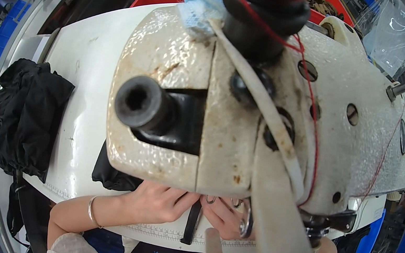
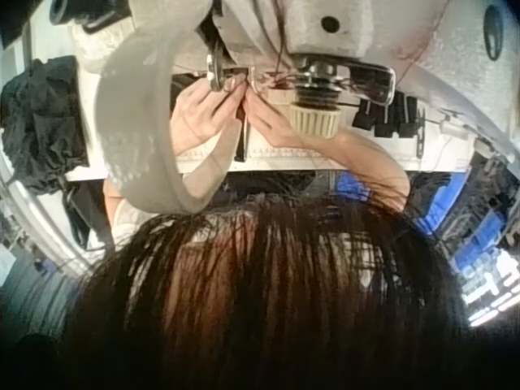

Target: Sewing together components for a leather or fabric bag using an industrial sewing machine in a workshop environment.

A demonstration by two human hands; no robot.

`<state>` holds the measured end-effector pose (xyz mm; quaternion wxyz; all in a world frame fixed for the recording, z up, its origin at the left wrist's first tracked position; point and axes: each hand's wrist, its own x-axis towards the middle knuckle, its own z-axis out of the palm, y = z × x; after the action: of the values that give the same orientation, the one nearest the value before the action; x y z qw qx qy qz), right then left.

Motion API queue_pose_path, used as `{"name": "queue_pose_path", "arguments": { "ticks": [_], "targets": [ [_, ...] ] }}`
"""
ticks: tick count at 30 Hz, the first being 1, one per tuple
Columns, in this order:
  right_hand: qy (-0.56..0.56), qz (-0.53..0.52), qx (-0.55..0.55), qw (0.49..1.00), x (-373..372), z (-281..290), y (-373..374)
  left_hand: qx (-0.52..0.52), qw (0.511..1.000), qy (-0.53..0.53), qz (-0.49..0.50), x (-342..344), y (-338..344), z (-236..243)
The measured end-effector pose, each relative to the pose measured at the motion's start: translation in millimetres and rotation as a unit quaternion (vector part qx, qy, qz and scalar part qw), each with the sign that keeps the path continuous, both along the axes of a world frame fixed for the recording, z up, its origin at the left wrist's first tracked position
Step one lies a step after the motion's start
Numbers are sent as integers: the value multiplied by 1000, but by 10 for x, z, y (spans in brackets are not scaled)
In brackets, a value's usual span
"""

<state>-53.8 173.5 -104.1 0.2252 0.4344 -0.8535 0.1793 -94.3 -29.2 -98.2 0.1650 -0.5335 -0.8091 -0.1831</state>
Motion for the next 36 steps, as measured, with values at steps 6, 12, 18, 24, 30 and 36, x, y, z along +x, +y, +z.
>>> {"name": "queue_pose_path", "arguments": {
  "ticks": [6,12,18,24,30,36],
  "targets": [
    [-26,-21,30,999,-9,-45,58,-2,995,-99,-32,-156,-35,-169],
    [-43,-41,74,995,-86,-139,117,6,991,-124,41,-315,51,112],
    [59,29,163,984,0,74,116,-67,995,-66,32,-89,123,519],
    [50,49,36,997,487,154,10,-134,988,68,-34,789,-154,512],
    [59,6,-13,998,507,141,-28,-3,996,6,91,927,-200,273],
    [62,9,-31,998,514,136,-20,48,994,44,82,959,-189,236]
  ]
}}
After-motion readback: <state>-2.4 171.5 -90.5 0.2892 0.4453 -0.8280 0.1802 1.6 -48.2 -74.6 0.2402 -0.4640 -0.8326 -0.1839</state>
